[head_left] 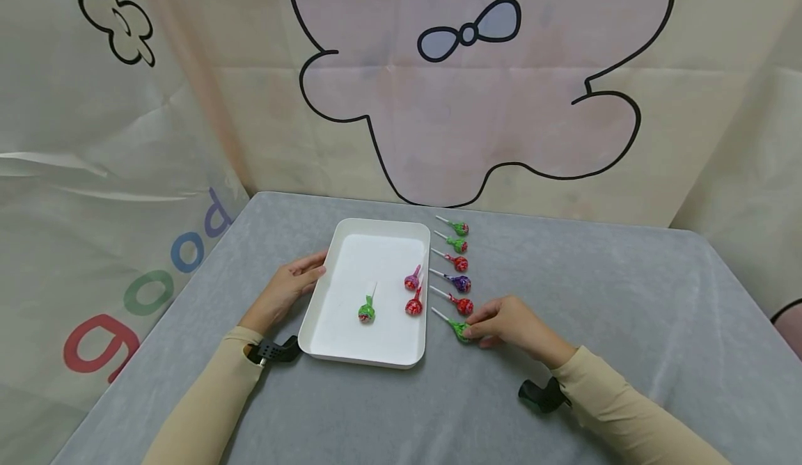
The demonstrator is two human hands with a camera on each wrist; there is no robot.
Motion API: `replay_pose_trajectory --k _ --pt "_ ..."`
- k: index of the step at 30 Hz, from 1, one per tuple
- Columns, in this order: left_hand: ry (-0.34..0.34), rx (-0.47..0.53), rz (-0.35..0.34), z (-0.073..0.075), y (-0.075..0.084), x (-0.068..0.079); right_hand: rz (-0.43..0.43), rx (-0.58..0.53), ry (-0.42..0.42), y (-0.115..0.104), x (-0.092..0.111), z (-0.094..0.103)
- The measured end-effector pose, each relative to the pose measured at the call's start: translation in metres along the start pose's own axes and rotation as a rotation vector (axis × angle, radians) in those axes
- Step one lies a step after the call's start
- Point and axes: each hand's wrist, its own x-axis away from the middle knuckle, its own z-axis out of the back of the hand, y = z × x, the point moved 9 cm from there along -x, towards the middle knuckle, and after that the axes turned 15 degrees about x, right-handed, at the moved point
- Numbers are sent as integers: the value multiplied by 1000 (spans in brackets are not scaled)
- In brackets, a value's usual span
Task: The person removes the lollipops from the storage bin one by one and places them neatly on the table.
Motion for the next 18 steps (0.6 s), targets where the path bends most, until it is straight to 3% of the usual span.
replay_pose_trajectory --k 11,18 --pt "10 -25 12 1 -3 -3 -1 74 17 -3 1 6" --pt "12 -22 9 1 -2 -1 19 122 71 -11 5 24"
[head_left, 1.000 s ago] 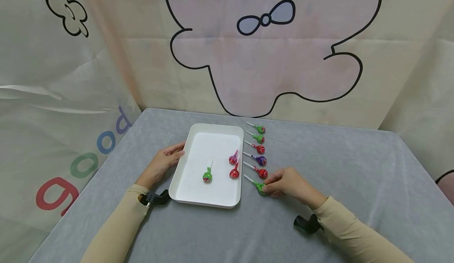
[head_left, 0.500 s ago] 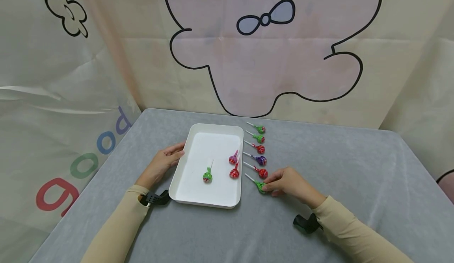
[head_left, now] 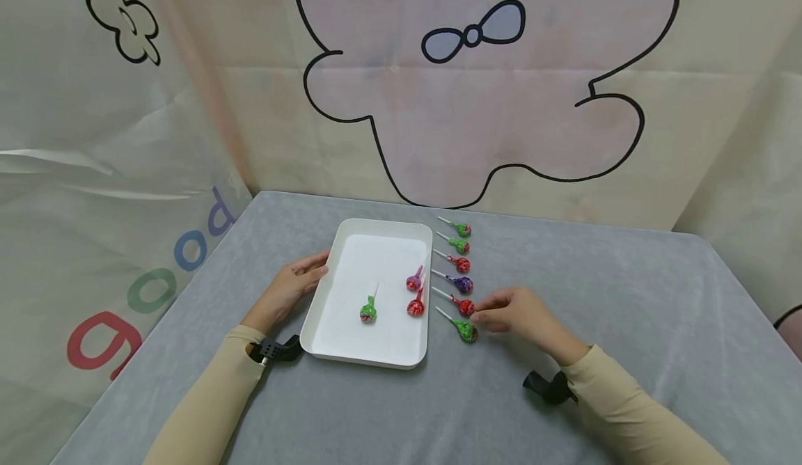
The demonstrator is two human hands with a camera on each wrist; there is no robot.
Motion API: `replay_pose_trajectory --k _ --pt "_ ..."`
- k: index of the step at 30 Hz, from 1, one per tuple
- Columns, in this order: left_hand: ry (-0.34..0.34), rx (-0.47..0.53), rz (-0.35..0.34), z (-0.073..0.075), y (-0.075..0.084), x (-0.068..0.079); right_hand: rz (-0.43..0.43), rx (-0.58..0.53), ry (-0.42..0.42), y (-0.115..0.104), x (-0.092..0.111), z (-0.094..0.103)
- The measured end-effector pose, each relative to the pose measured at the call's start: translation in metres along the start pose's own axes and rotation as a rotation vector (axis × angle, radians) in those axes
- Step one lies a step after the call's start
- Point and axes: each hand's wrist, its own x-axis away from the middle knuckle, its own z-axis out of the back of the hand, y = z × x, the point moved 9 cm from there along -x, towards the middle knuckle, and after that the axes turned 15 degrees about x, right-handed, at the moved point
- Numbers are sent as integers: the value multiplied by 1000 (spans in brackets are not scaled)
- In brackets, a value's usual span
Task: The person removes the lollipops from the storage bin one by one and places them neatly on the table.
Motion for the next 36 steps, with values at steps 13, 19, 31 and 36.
replay_pose_trajectory --k 13,19,31,36 --pt "6 12 -4 1 0 1 -15 -30 -6 -16 -5 7" --pt "2 21 -4 1 1 3 -29 -49 -21 -32 -8 6" --pt "15 0 4 1 0 4 55 -154 -58 -78 -22 -10" --pt "9 3 6 1 1 3 95 -252 -110 -98 -27 -22"
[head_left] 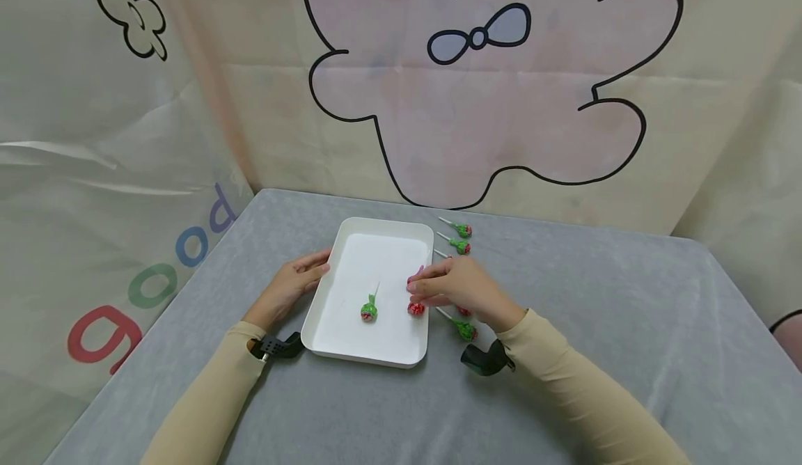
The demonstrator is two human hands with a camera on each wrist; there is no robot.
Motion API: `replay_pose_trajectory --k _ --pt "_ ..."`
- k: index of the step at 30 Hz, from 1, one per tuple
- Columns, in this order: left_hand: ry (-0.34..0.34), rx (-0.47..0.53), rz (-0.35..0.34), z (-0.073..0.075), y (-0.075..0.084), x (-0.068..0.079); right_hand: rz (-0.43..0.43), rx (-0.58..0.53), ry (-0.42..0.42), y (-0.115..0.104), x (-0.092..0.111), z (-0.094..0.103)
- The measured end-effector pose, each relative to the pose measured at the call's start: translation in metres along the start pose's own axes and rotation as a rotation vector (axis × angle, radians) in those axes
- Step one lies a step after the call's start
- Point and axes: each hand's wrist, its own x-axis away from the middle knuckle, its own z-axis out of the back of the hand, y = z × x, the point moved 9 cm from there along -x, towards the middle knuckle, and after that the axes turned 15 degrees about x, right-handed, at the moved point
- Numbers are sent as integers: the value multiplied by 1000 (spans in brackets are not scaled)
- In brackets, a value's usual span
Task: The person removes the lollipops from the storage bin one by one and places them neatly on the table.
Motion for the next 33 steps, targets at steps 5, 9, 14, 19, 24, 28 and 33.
replay_pose_trajectory --k 5,9,14,19,24,28,33 --pt "-13 -1 -9 -1 1 -1 15 24 -49 -15 -12 -14" --pt "-15 2 -7 -1 1 -1 -38 39 -63 -16 -26 -26" --pt "-16 -3 -12 1 1 0 -76 79 -70 -14 -43 -40" --pt "-29 15 -20 -2 2 -1 -88 151 -110 -13 -51 -48" --pt "-30 26 -18 -4 1 -3 -129 214 -92 -6 -56 -47" --pt "-32 28 -19 -4 0 -3 -164 233 -88 3 -62 -48" --pt "-29 24 -20 -1 0 -2 -182 268 -128 8 -71 -58"
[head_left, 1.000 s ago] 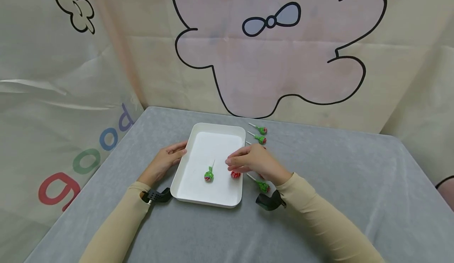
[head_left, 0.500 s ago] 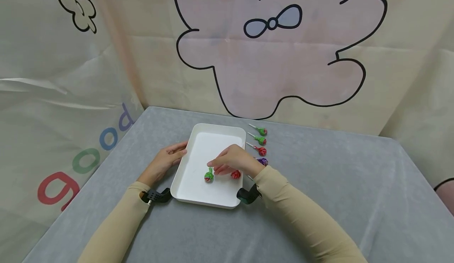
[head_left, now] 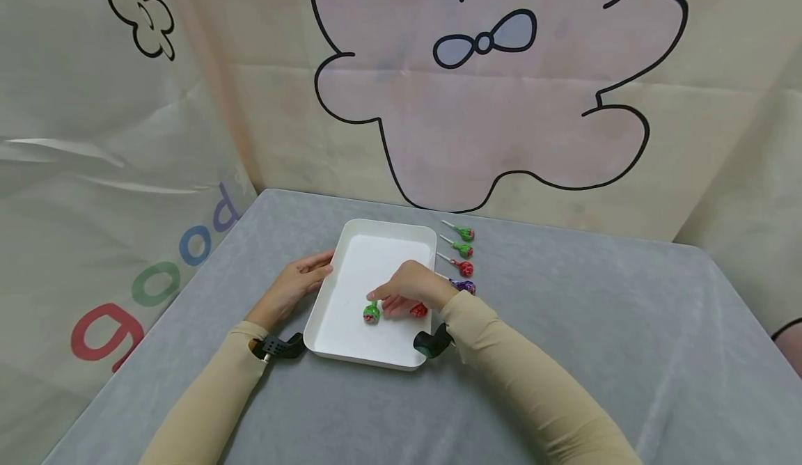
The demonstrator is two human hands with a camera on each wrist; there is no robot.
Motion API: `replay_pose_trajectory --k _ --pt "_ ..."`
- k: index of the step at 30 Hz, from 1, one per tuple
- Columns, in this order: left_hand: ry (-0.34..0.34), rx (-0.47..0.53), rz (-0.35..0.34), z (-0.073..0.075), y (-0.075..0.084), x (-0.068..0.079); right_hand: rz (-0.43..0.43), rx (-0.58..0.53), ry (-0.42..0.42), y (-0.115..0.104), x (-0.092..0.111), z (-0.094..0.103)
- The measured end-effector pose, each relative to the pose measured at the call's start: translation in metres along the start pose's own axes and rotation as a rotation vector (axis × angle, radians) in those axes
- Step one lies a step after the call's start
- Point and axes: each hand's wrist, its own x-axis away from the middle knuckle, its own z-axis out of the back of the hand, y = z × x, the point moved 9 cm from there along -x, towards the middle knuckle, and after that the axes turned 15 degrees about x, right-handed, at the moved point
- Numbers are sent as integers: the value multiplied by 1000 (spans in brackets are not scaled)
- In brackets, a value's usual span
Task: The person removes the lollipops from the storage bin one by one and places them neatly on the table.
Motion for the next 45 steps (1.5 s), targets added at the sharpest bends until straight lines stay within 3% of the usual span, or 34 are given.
replay_pose_trajectory --k 8,15,27,35,45 --pt "-12 -9 -2 -2 1 1 -30 -11 -29 -5 -6 -11" --pt "-12 0 -3 -1 1 0 -25 85 -10 -14 -6 -17" --pt "8 -17 13 -1 0 0 -49 112 -12 -16 -1 -21" --pt "-4 -5 1 -1 0 1 20 46 -44 -23 6 -21" --pt "5 -26 13 -1 1 1 77 -2 -19 -25 14 -10"
